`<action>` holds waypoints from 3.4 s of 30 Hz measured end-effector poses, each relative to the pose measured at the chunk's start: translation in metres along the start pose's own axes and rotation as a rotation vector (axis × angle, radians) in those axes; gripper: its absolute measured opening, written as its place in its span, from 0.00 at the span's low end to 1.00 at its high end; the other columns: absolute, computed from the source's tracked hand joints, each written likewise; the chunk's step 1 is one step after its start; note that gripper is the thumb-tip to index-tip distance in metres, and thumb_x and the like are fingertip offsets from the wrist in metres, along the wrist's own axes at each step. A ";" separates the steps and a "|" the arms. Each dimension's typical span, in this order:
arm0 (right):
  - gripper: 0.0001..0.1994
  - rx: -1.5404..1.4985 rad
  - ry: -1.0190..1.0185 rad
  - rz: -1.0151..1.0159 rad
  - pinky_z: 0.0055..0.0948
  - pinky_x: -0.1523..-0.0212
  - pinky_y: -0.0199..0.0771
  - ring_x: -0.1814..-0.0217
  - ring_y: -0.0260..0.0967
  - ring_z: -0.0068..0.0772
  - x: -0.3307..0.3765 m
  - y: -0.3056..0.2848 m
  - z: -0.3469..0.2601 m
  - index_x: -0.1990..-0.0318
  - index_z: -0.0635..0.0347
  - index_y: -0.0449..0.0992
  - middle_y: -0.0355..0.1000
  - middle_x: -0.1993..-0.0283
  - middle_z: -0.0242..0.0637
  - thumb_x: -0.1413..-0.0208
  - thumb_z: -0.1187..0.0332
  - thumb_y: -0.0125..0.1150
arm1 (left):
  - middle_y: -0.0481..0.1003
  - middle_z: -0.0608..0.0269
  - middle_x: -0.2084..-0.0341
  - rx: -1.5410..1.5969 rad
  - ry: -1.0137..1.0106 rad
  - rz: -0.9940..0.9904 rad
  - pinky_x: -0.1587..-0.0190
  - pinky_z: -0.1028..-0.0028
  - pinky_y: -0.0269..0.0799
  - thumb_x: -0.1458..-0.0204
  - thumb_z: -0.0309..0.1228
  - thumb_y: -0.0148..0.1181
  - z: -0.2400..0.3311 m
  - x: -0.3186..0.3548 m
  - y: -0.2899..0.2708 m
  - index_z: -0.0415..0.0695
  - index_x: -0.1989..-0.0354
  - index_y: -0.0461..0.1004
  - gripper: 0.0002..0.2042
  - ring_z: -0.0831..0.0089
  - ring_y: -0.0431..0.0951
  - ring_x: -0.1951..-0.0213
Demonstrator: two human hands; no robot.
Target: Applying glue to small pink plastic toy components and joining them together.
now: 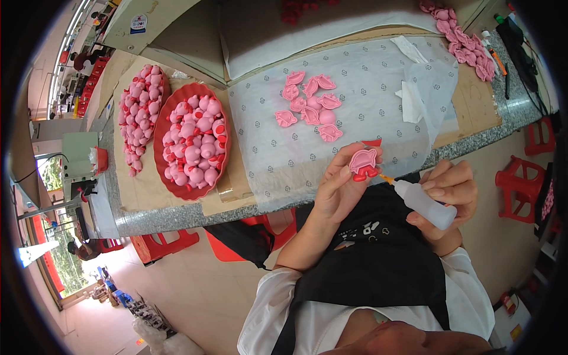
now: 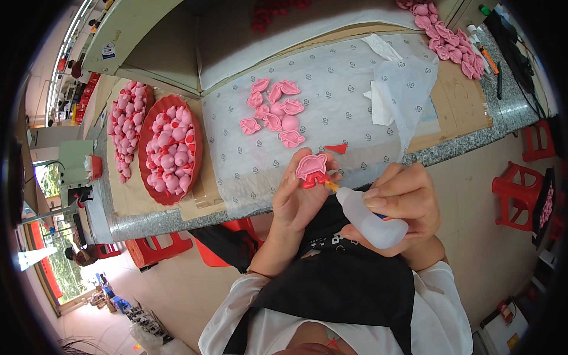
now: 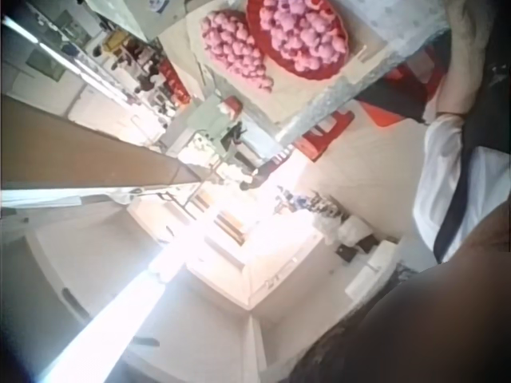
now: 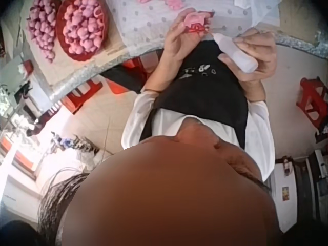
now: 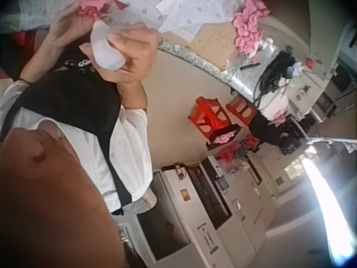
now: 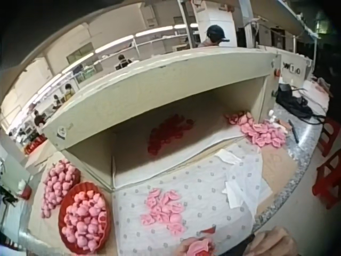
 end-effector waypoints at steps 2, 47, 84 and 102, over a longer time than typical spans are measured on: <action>0.24 -0.022 -0.020 -0.025 0.18 0.79 0.60 0.76 0.59 0.24 -0.001 0.002 -0.001 0.69 0.59 0.67 0.60 0.70 0.35 0.80 0.75 0.72 | 0.61 0.50 0.55 -0.005 -0.004 -0.001 0.52 0.66 0.55 0.56 0.35 0.52 0.000 -0.001 0.002 0.49 0.53 0.61 0.19 0.62 0.61 0.53; 0.21 0.028 -0.006 -0.070 0.18 0.75 0.63 0.76 0.59 0.22 -0.001 0.018 0.002 0.70 0.57 0.64 0.59 0.70 0.33 0.73 0.69 0.70 | 0.63 0.49 0.57 -0.070 0.017 -0.027 0.51 0.66 0.56 0.55 0.34 0.51 0.002 0.004 0.001 0.45 0.53 0.60 0.19 0.63 0.61 0.52; 0.14 1.164 0.226 -0.018 0.33 0.67 0.64 0.65 0.64 0.41 -0.056 -0.202 0.141 0.65 0.60 0.65 0.66 0.67 0.37 0.62 0.71 0.57 | 0.63 0.57 0.57 -0.134 0.080 0.087 0.52 0.64 0.55 0.55 0.36 0.49 0.003 -0.009 0.002 0.51 0.52 0.61 0.19 0.63 0.62 0.56; 0.10 0.693 0.841 -0.280 0.26 0.65 0.63 0.67 0.65 0.31 -0.019 -0.234 0.082 0.69 0.64 0.68 0.66 0.70 0.37 0.64 0.75 0.56 | 0.62 0.51 0.59 -0.021 0.086 0.079 0.52 0.65 0.56 0.56 0.33 0.52 0.002 -0.012 0.004 0.46 0.54 0.61 0.19 0.63 0.62 0.56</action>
Point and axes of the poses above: each hand's wrist, its own x-axis away from the middle knuckle, its own y-axis out of the palm, z = x × y, the point moved 2 cm from there along -x, towards the middle knuckle
